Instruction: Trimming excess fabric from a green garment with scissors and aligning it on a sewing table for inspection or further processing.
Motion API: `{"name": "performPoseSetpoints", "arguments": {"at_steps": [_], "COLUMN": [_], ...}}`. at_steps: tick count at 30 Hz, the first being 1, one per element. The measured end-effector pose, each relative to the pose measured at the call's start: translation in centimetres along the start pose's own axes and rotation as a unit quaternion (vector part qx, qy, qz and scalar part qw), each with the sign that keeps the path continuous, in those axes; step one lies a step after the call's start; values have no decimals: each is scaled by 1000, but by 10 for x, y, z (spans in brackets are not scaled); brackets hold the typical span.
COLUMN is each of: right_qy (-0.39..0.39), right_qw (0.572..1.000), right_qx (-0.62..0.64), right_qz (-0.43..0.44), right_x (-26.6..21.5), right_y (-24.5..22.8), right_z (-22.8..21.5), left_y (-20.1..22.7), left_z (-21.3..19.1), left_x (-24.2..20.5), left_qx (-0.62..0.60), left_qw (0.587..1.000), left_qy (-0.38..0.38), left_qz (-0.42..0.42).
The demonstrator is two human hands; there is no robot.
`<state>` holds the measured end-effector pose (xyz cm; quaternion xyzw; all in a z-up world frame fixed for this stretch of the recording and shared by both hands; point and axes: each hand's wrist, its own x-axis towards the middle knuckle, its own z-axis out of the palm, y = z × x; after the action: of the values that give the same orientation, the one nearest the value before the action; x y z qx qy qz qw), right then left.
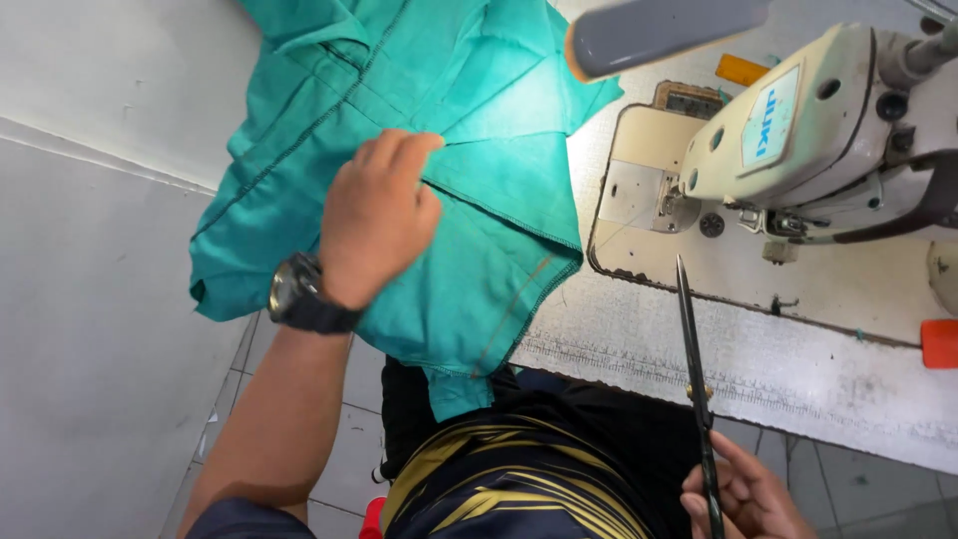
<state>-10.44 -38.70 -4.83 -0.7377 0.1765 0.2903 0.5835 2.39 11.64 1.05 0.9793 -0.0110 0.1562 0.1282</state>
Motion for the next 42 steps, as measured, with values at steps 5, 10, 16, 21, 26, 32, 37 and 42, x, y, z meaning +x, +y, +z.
{"name": "performPoseSetpoints", "arguments": {"at_steps": [5, 10, 16, 21, 26, 32, 37, 42], "right_qy": [-120, 2, -23, -197, 164, 214, 214, -96], "right_qw": [992, 987, 984, 973, 985, 867, 719, 729], "right_qx": [41, -155, -168, 103, -23, -450, -520, -381], "right_qz": [28, -45, 64, -68, -55, 3, -409, -560], "right_x": [18, -2, 2, 83, 98, 86, 72, 65], "right_y": [10, -94, -121, 58, 52, -68, -118, -193], "right_z": [0, 104, 110, -30, -61, -62, -14, 123], "left_y": [-33, -51, 33, 61, 79, -10, -16, 20], "left_z": [5, 54, 2, -8, -22, 33, 31, -1], "left_x": [7, 14, 2, 16, 7, -28, -64, -109], "left_qx": [-124, -65, -243, -505, -561, 42, 92, -51], "left_qw": [981, 988, 961, 854, 731, 995, 981, 995], "left_qy": [-25, -47, 35, -56, -378, 48, -68, -76], "left_qz": [-146, -133, -125, -110, 89, -82, -156, -49]}}
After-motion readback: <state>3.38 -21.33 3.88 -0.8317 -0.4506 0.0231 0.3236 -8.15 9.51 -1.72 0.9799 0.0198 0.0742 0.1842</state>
